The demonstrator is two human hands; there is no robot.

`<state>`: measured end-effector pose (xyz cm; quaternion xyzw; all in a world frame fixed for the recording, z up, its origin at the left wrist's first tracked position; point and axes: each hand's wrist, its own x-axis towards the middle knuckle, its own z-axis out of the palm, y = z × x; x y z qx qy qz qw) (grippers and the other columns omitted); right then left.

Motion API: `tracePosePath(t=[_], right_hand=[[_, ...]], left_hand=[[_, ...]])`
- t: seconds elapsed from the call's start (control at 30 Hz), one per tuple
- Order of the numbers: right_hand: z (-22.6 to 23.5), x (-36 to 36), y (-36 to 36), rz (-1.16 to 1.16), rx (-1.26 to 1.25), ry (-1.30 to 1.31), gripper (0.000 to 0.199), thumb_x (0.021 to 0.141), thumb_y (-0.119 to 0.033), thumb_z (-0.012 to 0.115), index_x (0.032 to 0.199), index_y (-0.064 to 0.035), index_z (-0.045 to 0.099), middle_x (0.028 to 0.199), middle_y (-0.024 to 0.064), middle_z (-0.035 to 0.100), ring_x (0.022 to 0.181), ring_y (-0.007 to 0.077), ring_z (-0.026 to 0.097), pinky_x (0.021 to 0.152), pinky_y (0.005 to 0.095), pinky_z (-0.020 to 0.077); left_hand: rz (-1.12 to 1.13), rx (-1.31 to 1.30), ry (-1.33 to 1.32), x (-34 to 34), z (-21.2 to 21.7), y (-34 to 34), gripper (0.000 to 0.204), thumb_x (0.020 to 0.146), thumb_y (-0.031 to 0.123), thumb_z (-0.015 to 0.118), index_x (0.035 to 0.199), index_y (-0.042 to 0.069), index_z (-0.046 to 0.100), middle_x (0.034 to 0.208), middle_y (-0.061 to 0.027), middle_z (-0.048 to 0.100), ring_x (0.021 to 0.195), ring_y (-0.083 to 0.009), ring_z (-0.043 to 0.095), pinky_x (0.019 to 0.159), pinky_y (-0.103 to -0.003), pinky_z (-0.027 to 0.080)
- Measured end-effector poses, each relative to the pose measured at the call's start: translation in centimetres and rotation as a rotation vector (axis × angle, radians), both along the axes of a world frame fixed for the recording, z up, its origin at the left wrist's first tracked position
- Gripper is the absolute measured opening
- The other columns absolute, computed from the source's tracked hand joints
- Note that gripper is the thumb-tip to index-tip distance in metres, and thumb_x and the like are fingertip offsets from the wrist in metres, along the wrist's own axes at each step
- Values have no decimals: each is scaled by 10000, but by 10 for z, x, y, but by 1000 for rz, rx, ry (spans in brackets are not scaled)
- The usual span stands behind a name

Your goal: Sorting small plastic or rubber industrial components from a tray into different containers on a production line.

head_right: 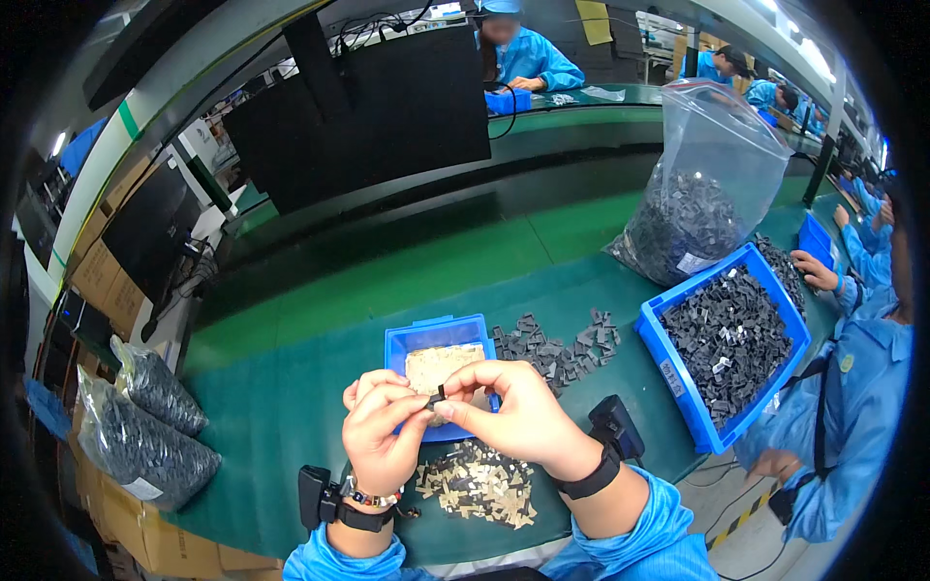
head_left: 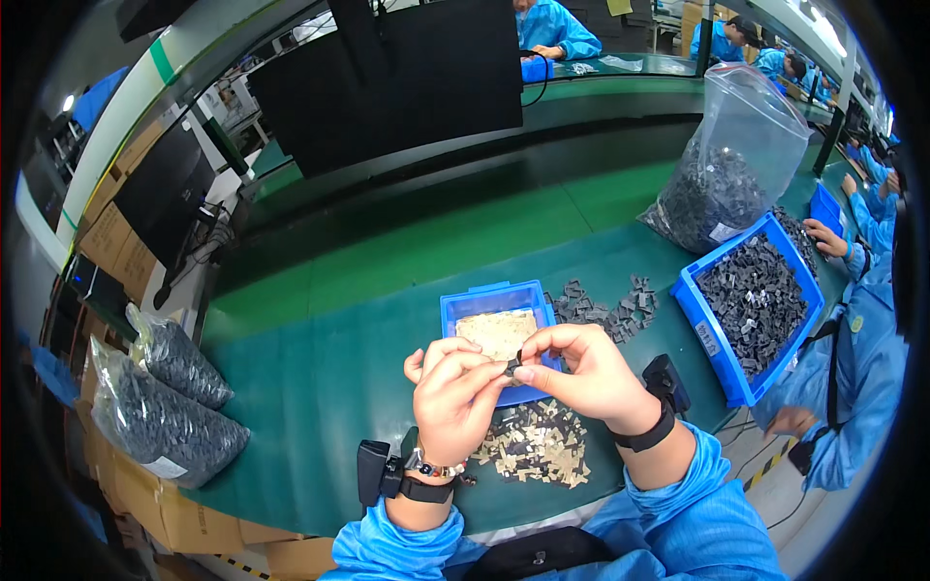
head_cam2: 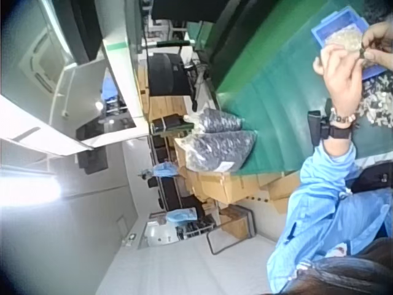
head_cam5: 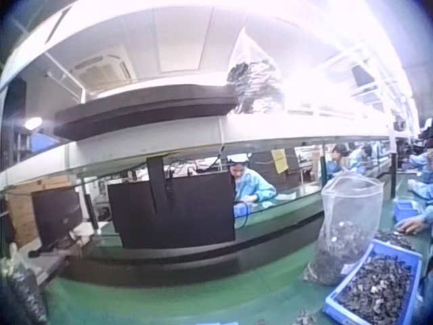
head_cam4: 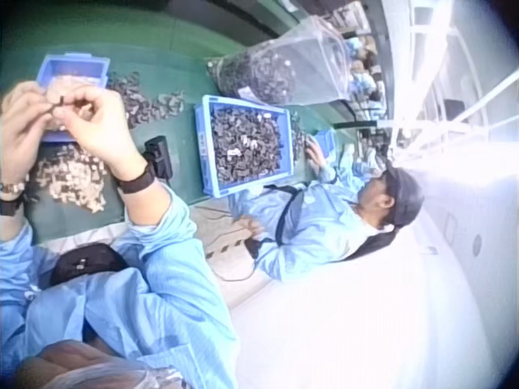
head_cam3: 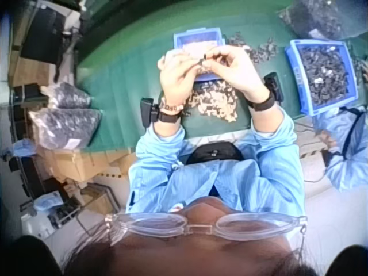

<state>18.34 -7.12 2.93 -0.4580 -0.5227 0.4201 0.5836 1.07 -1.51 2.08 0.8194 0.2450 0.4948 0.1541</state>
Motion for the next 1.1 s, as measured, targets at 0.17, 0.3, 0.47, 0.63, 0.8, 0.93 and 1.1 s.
tracePosePath(t=[0.17, 0.3, 0.47, 0.63, 0.8, 0.93, 1.1], right_hand=[[-1, 4, -2, 22, 95, -201, 175, 797, -117, 757, 907, 11, 708, 789, 51, 689, 768, 98, 633, 723, 255, 497], [-6, 7, -1, 160, 58, -72, 148, 795, -147, 782, 820, -17, 715, 759, 27, 691, 734, 48, 581, 686, 228, 465], [0, 13, -5, 432, -24, 202, 70, 807, 8, 735, 771, 34, 680, 825, 96, 671, 808, 140, 622, 752, 261, 480], [-6, 15, -4, 620, -117, 361, 117, 879, -89, 698, 846, 24, 691, 809, 45, 670, 779, 83, 594, 760, 231, 483], [-2, 9, -6, 482, 140, 310, 86, 847, 27, 672, 931, 33, 694, 889, 103, 648, 842, 149, 583, 753, 285, 465], [-1, 6, -6, 473, 273, 139, 199, 881, -10, 658, 1076, 19, 685, 951, 91, 657, 882, 152, 611, 794, 279, 484], [-3, -5, -4, 367, 300, 14, 202, 900, -56, 628, 1087, 1, 680, 938, 93, 647, 877, 170, 612, 770, 293, 482]], left_hand=[[41, 99, 39, 2, 2, -4, 179, 664, 51, 777, 825, 108, 721, 767, 6, 635, 884, -230, 596, 923, -404, 312], [60, 124, 86, -3, 5, -10, 167, 662, 72, 786, 806, 137, 732, 762, 32, 647, 888, -206, 595, 979, -414, 262], [-100, 130, 28, -8, 7, -11, 126, 685, 95, 783, 784, 125, 711, 764, 26, 687, 857, -194, 608, 998, -409, 249], [-159, 134, -43, -8, 6, -16, 126, 708, 157, 802, 757, 126, 690, 744, 14, 693, 805, -188, 616, 1025, -418, 238], [-207, -13, -118, -7, 3, -13, 145, 664, 132, 827, 740, 116, 704, 741, 8, 701, 811, -181, 642, 1020, -404, 234], [-240, -73, -195, -5, 0, -16, 169, 660, 138, 840, 709, 126, 678, 742, 12, 701, 809, -178, 638, 1014, -407, 247], [-132, -15, -293, -3, -4, -11, 286, 640, 141, 867, 665, 137, 582, 710, 5, 677, 786, -196, 614, 962, -402, 304]])
